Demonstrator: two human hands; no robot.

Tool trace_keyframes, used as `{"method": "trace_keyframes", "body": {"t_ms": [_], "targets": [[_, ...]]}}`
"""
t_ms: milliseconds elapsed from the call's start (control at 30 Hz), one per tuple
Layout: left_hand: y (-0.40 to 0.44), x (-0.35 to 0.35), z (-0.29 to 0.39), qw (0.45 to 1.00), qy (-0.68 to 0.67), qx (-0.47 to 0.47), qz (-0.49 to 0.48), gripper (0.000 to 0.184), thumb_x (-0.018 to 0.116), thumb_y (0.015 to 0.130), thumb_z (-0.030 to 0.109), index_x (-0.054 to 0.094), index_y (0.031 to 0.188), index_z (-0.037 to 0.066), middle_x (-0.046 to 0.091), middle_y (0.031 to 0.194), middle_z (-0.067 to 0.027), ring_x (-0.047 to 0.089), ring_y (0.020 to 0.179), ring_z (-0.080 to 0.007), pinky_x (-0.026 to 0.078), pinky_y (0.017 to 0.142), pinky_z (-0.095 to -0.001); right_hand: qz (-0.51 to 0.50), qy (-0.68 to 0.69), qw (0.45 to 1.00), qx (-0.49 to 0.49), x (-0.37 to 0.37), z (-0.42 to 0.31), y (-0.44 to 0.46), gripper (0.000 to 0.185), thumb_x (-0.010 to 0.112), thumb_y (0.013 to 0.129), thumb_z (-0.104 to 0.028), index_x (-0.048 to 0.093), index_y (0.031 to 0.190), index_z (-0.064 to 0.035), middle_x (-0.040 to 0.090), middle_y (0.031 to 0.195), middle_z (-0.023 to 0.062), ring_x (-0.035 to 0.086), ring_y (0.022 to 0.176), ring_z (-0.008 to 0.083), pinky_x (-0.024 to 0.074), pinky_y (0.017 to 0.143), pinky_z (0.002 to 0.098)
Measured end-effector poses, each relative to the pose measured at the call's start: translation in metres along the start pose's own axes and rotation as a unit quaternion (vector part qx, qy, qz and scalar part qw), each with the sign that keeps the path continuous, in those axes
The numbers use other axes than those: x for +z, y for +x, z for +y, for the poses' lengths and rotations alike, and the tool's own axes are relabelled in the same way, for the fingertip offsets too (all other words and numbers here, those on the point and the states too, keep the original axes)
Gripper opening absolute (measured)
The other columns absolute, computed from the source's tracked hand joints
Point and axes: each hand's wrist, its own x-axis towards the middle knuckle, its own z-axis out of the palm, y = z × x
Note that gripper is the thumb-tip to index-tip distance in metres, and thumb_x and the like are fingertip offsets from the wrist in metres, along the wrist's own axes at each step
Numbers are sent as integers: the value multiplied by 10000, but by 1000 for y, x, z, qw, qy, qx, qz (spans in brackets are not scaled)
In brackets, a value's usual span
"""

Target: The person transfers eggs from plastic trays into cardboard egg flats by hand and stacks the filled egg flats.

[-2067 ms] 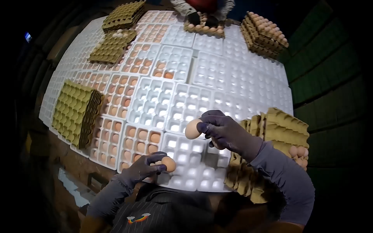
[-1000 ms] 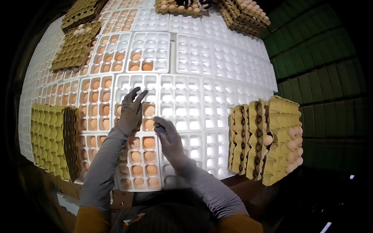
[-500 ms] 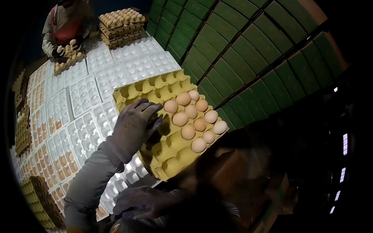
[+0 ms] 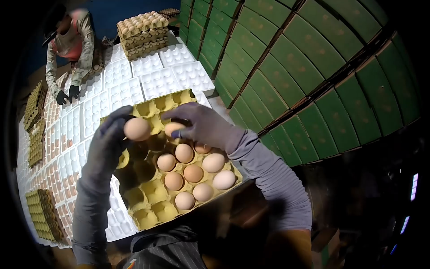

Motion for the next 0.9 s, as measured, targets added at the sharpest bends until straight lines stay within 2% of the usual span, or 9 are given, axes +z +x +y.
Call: {"method": "trace_keyframes", "body": {"t_ms": [133, 200, 267, 367, 400, 467, 667, 767, 900], "targets": [[-7, 14, 3, 942, -269, -187, 65, 353, 597, 1012, 409, 624, 1110, 71, 656, 990, -100, 694, 925, -271, 603, 803, -363, 103, 401, 894, 168, -34, 0, -3, 348, 664, 975, -348, 678, 1170, -60, 678, 1102, 69, 647, 953, 154, 567, 876, 317], [-7, 14, -15, 927, -317, -198, -34, 349, 607, 1008, 431, 628, 1045, 84, 651, 914, -67, 671, 837, -219, 582, 756, -310, -17, -58, 992, 111, -37, 0, 1, 572, 572, 967, -577, 678, 1099, -30, 705, 1036, 110, 676, 946, 208, 557, 865, 365], [-15, 37, -2, 980, -75, -173, 58, 328, 675, 980, 362, 671, 1118, 64, 652, 901, -54, 644, 790, -181, 561, 749, -287, -138, -446, 856, 224, -19, -40, 8, 682, 531, 941, -669, 674, 1102, -22, 717, 1033, 133, 692, 979, 246, 547, 862, 389], [-20, 33, -10, 956, 284, -32, -65, 414, 751, 922, 268, 669, 1273, 65, 699, 1002, -97, 659, 800, -187, 569, 781, -322, -118, -436, 875, 174, -9, -17, 3, 614, 562, 929, -611, 719, 954, -18, 722, 906, 156, 701, 869, 296, 537, 811, 431], [-27, 41, -6, 863, 492, 64, -98, 337, 736, 905, 247, 690, 1188, 69, 672, 1075, -127, 676, 861, -233, 574, 783, -379, -95, -418, 890, 153, -11, -10, 0, 585, 582, 922, -583, 729, 906, -17, 721, 847, 159, 705, 788, 304, 539, 783, 444], [-40, 60, -9, 737, 668, 56, -88, 277, 736, 854, 168, 707, 1114, 78, 630, 1109, -136, 683, 971, -329, 556, 889, -414, -143, -202, 939, 239, -35, -19, -1, 535, 624, 931, -480, 679, 1124, 15, 714, 1073, 111, 709, 953, 242, 547, 818, 396], [-26, 47, -12, 719, 674, 99, -134, 283, 721, 812, 208, 711, 1072, 98, 622, 1108, -171, 649, 985, -380, 546, 855, -460, 2, 420, 902, 102, -68, 19, -37, 483, 728, 855, -217, 589, 1292, -68, 614, 1239, 64, 641, 1080, 143, 570, 703, 238], [-20, 49, 0, 729, 657, 56, -185, 342, 717, 862, 236, 691, 1145, 45, 656, 1109, -161, 676, 980, -306, 547, 858, -407, -96, -51, 992, 57, -66, 3, -34, 347, 812, 809, -138, 674, 1127, -116, 516, 1382, 85, 637, 1074, 239, 581, 821, 350], [5, 20, 17, 902, 361, -161, -176, 388, 674, 951, 305, 662, 1182, -6, 704, 1040, -119, 678, 881, -184, 559, 753, -302, -172, -386, 905, -48, -46, 7, -34, 429, 845, 753, -268, 686, 1140, -173, 453, 1413, 90, 576, 1186, 319, 525, 977, 431]]}}
